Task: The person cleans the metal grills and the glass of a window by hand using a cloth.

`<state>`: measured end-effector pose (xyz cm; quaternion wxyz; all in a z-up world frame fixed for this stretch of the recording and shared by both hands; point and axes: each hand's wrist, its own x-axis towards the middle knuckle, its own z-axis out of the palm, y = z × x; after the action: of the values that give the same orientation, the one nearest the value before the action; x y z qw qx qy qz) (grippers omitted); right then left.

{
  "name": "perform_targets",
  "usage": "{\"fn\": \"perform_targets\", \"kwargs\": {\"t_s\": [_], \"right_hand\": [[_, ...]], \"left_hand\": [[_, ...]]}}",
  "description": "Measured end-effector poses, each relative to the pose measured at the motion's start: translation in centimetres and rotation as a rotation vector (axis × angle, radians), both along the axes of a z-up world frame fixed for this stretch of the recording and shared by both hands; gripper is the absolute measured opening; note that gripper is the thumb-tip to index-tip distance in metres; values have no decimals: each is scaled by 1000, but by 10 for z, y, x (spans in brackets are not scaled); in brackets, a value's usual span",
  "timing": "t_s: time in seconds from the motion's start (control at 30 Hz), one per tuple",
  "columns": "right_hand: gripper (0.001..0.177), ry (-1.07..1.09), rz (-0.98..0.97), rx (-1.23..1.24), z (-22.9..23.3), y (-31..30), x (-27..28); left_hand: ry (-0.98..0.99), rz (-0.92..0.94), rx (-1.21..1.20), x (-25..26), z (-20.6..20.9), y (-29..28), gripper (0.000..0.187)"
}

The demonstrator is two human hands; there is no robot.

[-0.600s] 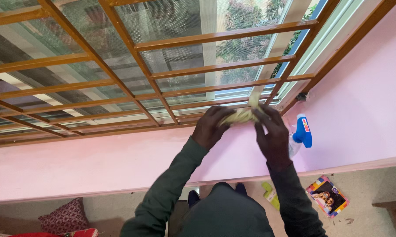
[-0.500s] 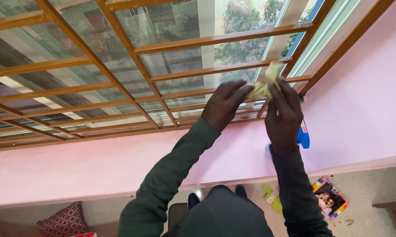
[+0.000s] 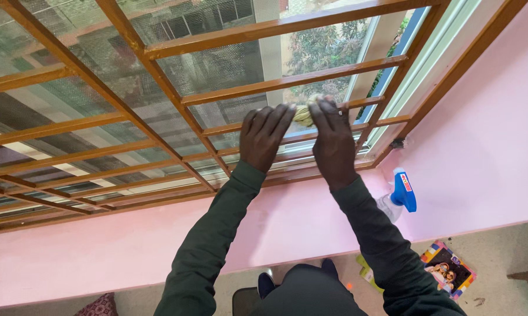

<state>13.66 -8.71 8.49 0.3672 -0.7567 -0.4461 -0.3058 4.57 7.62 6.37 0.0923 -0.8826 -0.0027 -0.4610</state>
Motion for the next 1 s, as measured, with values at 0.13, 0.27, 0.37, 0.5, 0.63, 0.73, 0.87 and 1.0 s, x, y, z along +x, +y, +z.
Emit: {"fn": "perform_targets", "kwargs": {"t_s": [0.13,0.27,0.37,0.5,0.63,0.73,0.87,1.0], "right_hand": [[50,28,179,12,-4,40,-33],[46,24,372,1,-5,78,-63],[42,11,518,-8,6,79,-55],[50,66,482,41,34,26,-38],[45,-90,132,226,71,-31,4],[38,-125,41,250,80,-37,39],[48,-123,-48,109,72,-19,52],[43,-115,17,79,78,0,33]], "left_hand": [[-49,204,57,-48,-19,38,37],[-172,325,155,-104,-27,70,31],[-155,306,162,-121,-17,69,29],[-245,121,170,-91,22,32,26],[-229,-121,139,-23,75,-17,32],[-193,-98,52,32,98,-39,44],[-159,-89,16,41,100,-30,48],[-103,-96,-6,17,88,-11,44]]}}
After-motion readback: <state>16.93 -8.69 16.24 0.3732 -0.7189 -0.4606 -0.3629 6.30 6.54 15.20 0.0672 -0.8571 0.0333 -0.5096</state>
